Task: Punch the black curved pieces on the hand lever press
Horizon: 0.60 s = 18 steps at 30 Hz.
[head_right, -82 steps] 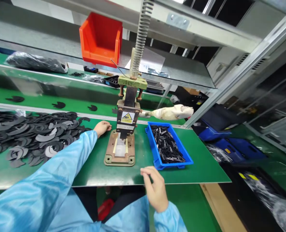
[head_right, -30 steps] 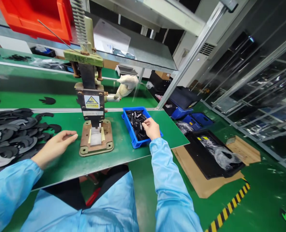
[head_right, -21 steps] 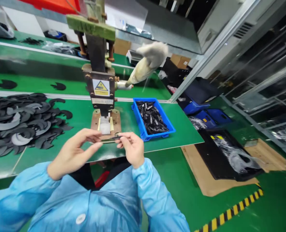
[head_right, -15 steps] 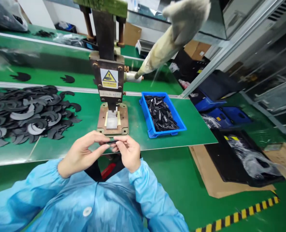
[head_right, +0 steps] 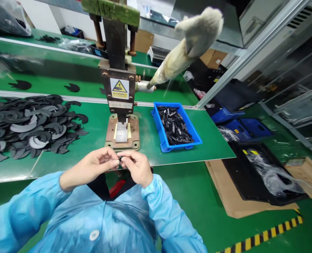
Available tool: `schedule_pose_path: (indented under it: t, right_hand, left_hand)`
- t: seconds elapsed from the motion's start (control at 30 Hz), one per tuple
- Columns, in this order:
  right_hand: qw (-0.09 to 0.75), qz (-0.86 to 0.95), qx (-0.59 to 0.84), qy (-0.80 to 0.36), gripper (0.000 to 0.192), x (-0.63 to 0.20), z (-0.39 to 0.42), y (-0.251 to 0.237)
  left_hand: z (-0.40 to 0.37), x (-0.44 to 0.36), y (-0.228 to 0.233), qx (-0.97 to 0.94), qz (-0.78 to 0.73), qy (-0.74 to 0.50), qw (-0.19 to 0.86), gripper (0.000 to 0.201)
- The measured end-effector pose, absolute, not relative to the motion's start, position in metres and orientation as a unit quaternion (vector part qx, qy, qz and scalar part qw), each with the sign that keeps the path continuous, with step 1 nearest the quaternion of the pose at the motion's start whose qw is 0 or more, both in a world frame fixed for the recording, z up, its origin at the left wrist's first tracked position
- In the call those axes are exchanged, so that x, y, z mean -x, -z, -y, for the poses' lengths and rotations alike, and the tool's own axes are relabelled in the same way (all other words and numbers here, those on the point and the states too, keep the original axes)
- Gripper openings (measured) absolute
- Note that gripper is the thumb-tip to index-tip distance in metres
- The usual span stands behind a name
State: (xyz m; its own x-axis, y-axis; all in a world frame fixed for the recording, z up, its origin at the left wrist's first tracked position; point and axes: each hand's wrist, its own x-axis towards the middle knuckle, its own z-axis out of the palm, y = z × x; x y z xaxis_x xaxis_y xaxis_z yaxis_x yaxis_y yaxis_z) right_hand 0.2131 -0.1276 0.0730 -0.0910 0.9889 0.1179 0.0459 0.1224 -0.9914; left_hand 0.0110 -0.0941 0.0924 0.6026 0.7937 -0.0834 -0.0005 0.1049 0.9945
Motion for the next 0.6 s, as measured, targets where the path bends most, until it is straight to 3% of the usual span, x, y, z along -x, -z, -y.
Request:
schedule_pose_path:
  t: [0.1,0.2,0.33,0.47,0.6]
  right_hand:
    - [0.443,0.625,0.450,-0.459,0.028,-0.223,0.120,-0.087]
    - [0.433,0.674,0.466,-0.376,0.031,-0.242,0.108,-0.110]
    - [0.562,0.647,0.476,-0.197,0.029,-0.276,0.079,-0.165]
    - [0.685,0.633,0.361,-0.012,0.040,-0.289,0.052,-0.244]
    - [0.655,0.698,0.289,-0.023,0.057,-0.274,0.049,-0.300]
  left_hand:
    - [0.080,-0.009,-0.085,-0.578,-0.320,-0.265,0.702,0.033]
    - [0.051,-0.005,-0.076,-0.579,-0.335,-0.343,0.660,0.039]
    - [-0.004,-0.005,-0.060,-0.579,-0.418,-0.454,0.533,0.042]
    - [-0.043,-0.011,-0.050,-0.685,-0.460,-0.407,0.393,0.032]
    - [-0.050,-0.017,-0.050,-0.796,-0.427,-0.344,0.256,0.027]
